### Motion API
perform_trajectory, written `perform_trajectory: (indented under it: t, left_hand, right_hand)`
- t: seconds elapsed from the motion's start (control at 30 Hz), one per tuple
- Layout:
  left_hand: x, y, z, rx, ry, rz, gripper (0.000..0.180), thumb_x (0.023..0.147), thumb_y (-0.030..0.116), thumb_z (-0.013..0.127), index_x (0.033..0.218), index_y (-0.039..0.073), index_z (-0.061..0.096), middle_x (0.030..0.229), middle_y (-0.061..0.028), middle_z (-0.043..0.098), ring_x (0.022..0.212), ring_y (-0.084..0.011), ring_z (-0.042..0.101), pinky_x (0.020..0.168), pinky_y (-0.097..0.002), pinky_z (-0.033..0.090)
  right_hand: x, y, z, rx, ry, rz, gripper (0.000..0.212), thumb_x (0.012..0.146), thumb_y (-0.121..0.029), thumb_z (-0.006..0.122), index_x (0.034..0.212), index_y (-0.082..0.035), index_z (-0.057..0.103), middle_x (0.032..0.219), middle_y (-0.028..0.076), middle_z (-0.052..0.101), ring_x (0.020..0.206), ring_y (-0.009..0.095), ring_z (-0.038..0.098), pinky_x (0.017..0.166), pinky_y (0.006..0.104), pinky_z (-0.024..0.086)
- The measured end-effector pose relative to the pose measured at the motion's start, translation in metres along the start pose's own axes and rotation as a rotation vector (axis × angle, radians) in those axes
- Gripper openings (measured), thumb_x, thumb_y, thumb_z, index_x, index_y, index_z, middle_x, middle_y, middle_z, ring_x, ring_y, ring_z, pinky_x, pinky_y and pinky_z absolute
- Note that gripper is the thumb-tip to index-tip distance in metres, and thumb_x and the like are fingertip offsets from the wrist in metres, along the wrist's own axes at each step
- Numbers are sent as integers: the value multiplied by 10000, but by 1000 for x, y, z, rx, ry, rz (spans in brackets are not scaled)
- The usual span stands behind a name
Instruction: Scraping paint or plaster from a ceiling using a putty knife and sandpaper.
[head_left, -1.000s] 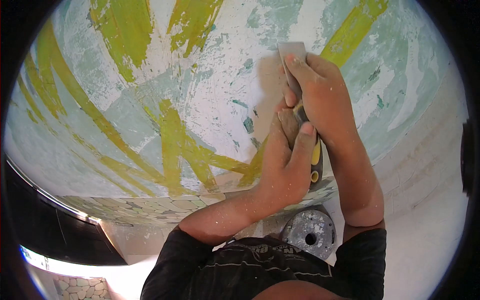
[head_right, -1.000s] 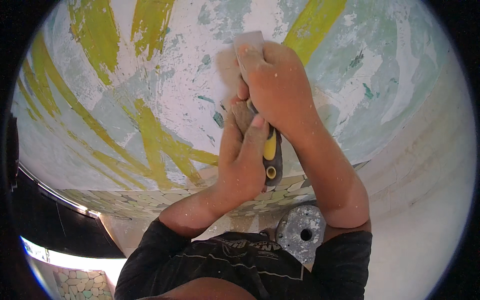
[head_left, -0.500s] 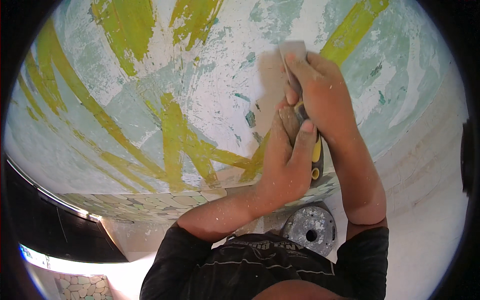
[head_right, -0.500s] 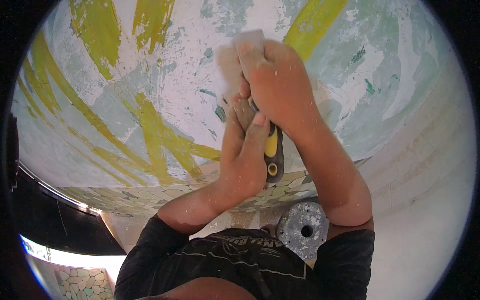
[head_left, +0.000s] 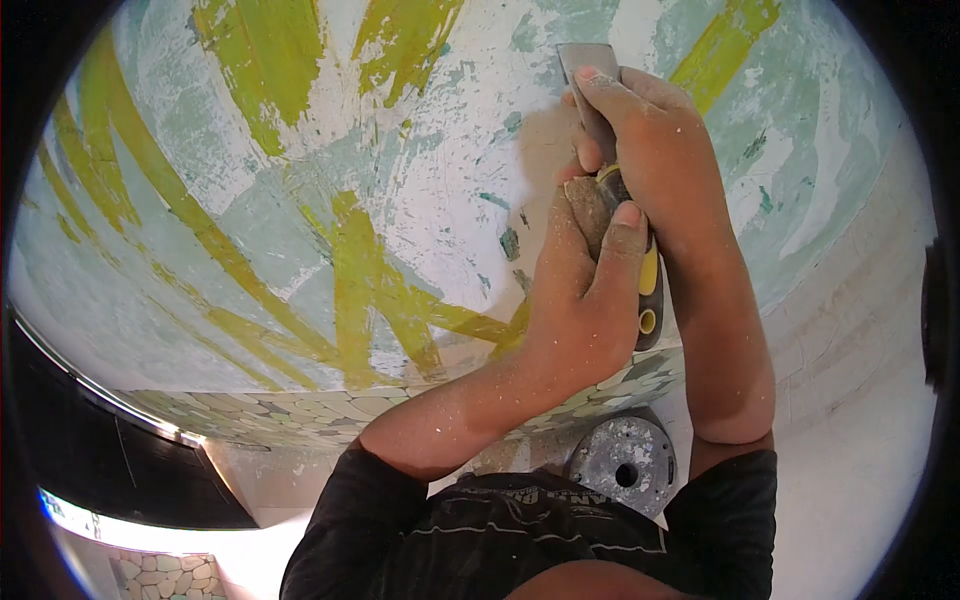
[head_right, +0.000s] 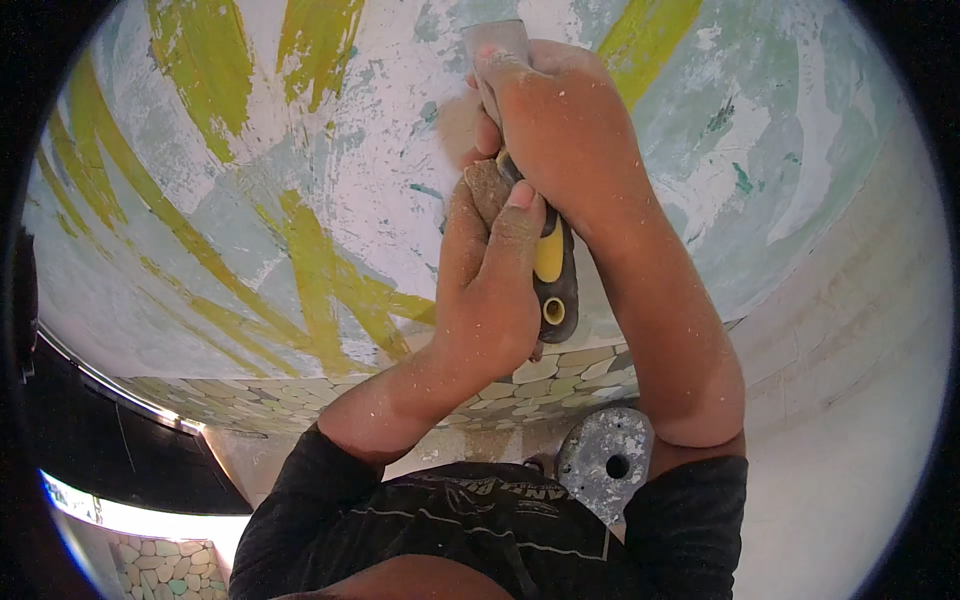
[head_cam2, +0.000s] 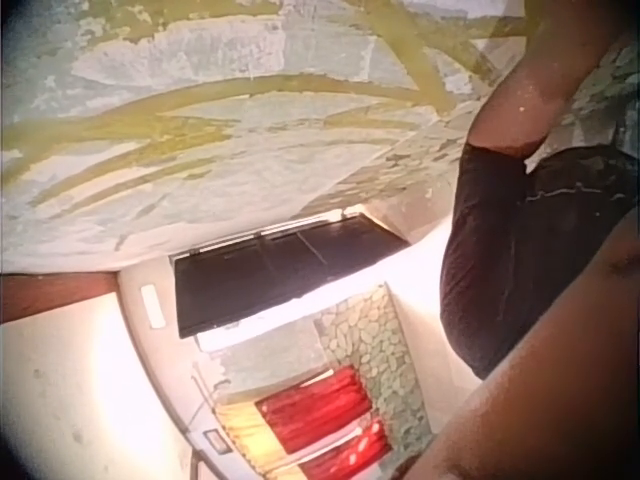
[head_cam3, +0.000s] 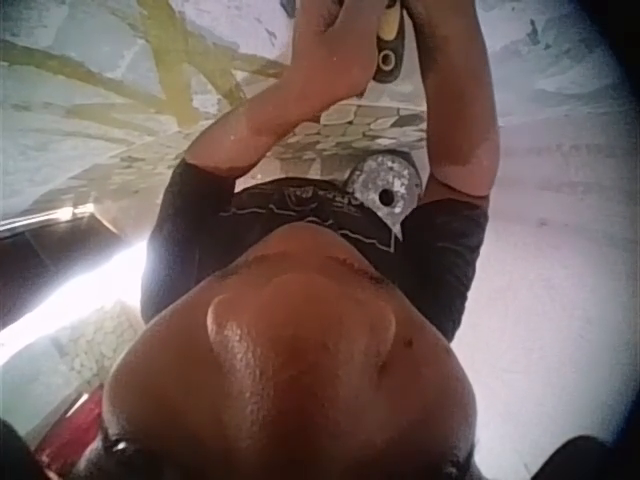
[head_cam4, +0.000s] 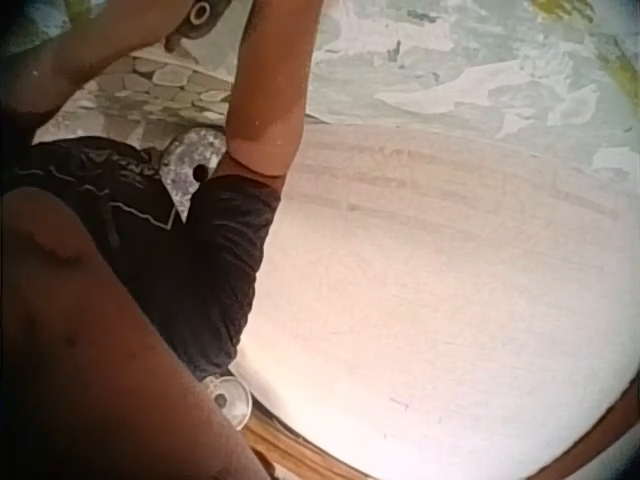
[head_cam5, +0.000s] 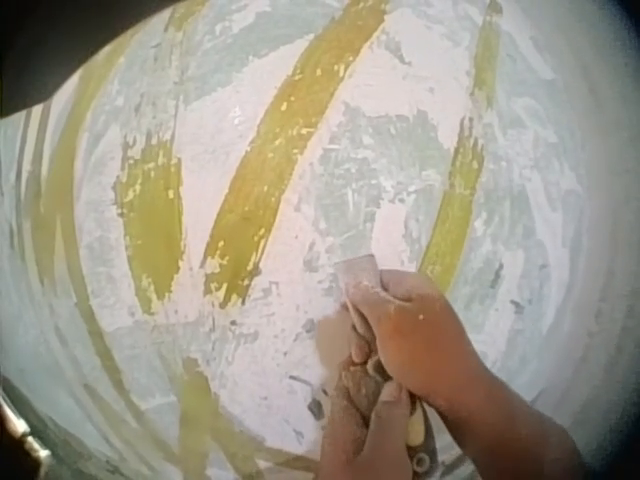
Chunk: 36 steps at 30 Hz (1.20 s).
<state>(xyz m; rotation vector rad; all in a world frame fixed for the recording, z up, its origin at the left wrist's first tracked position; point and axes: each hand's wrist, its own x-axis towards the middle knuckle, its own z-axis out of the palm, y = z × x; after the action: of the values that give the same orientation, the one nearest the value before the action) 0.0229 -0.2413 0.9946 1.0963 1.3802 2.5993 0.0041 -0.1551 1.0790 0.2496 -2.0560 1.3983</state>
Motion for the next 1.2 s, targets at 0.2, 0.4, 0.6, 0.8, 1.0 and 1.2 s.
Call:
perform_trajectory:
  t: [0.2, 0.4, 0.6, 0.8, 1.0, 1.2]
  left_hand:
    - [2, -18, 2, -12, -5, 177, 430, 1035, 91, 398, 1405, -90, 272, 1278, -151, 489, 1191, -173, 474, 990, -301, 387]
    - [-2, -20, 3, -52, -25, 212, 447, 1036, 89, 384, 1422, -95, 250, 1319, -154, 461, 1249, -200, 445, 1027, -315, 364]
    - [1, -14, 8, -104, 24, 24, 481, 1032, 78, 380, 1446, -98, 207, 1399, -183, 419, 1309, -228, 411, 1080, -326, 323]
    - [-6, -36, 5, -63, 79, 154, 488, 1034, 83, 386, 1449, -95, 201, 1404, -177, 419, 1305, -217, 419, 1076, -318, 329]
    - [-2, -18, 8, -195, 45, 46, 507, 1032, 68, 362, 1466, -103, 163, 1448, -182, 373, 1346, -225, 376, 1109, -331, 293]
    - [2, -27, 10, -197, 26, 179, 528, 1034, 71, 352, 1479, -103, 127, 1473, -185, 345, 1372, -231, 346, 1127, -332, 265]
  right_hand:
    - [5, 4, -4, -15, -34, 43, 321, 974, -288, 516, 854, -6, 610, 613, 24, 527, 545, 137, 524, 569, 284, 452]
    - [-5, 1, 0, -33, -57, 73, 320, 975, -285, 522, 844, -7, 609, 578, 27, 511, 497, 140, 506, 529, 290, 442]
    - [3, -4, -2, -87, -71, 71, 363, 961, -288, 515, 778, 14, 600, 560, 56, 541, 484, 169, 545, 512, 306, 449]
    - [3, 9, 2, -167, -74, 6, 398, 945, -299, 504, 730, 22, 602, 552, 99, 588, 483, 223, 609, 514, 356, 472]
    - [8, -3, 2, -202, -114, 1, 380, 944, -282, 498, 744, 23, 602, 549, 104, 594, 456, 224, 601, 502, 356, 475]
    - [11, -3, 2, -177, -104, 21, 380, 950, -284, 493, 748, 21, 596, 564, 94, 598, 427, 211, 586, 435, 328, 464]
